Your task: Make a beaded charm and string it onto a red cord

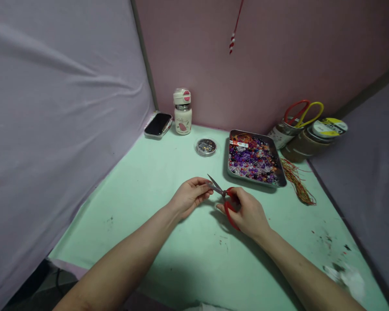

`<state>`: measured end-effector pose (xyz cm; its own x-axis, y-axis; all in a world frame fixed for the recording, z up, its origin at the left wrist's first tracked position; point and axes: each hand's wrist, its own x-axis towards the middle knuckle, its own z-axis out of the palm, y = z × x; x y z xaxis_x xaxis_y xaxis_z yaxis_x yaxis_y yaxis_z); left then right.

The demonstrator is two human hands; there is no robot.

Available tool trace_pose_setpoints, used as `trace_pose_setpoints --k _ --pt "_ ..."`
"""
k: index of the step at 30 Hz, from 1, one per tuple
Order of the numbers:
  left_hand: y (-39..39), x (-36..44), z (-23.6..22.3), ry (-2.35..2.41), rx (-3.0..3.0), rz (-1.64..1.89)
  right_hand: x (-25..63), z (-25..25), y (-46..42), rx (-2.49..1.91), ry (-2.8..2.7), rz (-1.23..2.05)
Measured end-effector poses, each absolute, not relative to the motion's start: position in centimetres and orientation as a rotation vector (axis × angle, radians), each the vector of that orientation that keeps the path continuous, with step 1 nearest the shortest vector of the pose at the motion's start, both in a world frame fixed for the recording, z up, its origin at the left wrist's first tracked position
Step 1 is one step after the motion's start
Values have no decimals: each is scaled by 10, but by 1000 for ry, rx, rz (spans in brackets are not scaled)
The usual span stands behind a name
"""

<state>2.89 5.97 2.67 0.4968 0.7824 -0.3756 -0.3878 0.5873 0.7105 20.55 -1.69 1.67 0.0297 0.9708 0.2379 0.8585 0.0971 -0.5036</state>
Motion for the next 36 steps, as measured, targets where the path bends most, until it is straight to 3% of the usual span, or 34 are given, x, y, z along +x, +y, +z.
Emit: trace_pose_setpoints --k 21,36 --pt "62 25 28 797 655 719 206 21 -19 -1877 -1881 268" --pt "72 19 33 748 626 848 207 22 -16 -1877 -1828 455"
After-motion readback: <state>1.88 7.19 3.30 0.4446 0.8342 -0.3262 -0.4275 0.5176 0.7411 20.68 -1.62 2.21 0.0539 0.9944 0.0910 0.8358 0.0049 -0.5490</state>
